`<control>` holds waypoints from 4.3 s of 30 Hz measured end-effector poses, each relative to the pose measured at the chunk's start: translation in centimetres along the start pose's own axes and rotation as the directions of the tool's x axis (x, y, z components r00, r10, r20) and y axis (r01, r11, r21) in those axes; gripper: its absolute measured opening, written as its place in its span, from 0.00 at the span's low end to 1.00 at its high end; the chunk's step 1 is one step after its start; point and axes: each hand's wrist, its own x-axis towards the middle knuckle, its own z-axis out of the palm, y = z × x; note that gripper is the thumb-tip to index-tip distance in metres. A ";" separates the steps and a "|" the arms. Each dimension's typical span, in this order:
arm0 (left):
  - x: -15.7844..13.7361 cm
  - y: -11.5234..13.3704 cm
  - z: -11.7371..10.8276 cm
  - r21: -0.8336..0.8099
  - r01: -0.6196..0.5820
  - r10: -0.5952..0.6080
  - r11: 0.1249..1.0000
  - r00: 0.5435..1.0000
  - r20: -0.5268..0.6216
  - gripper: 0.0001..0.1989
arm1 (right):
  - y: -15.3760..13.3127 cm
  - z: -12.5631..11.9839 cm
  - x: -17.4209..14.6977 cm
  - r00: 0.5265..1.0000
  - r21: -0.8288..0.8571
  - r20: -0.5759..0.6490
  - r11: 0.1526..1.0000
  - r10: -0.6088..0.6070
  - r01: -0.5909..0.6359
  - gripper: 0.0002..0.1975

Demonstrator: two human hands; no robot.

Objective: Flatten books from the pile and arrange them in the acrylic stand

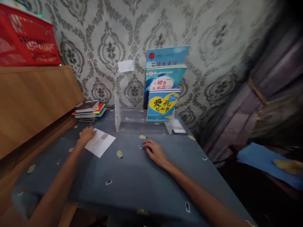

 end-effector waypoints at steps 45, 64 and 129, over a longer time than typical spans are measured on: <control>-12.7 15.3 6.5 0.151 -0.777 0.791 0.611 0.606 -0.083 0.15 | -2.9 -0.7 -2.2 0.955 -0.240 0.219 0.938 -0.200 0.252 0.18; -12.6 15.0 7.4 0.085 -0.787 0.789 0.611 0.596 -0.150 0.17 | 2.1 -3.4 -4.4 0.995 -0.547 0.098 0.835 -0.008 0.061 0.21; -13.1 14.4 4.1 0.168 -0.514 0.504 0.841 0.858 0.101 0.23 | -4.6 -2.8 -4.1 0.912 -0.158 0.162 0.902 -0.378 0.402 0.11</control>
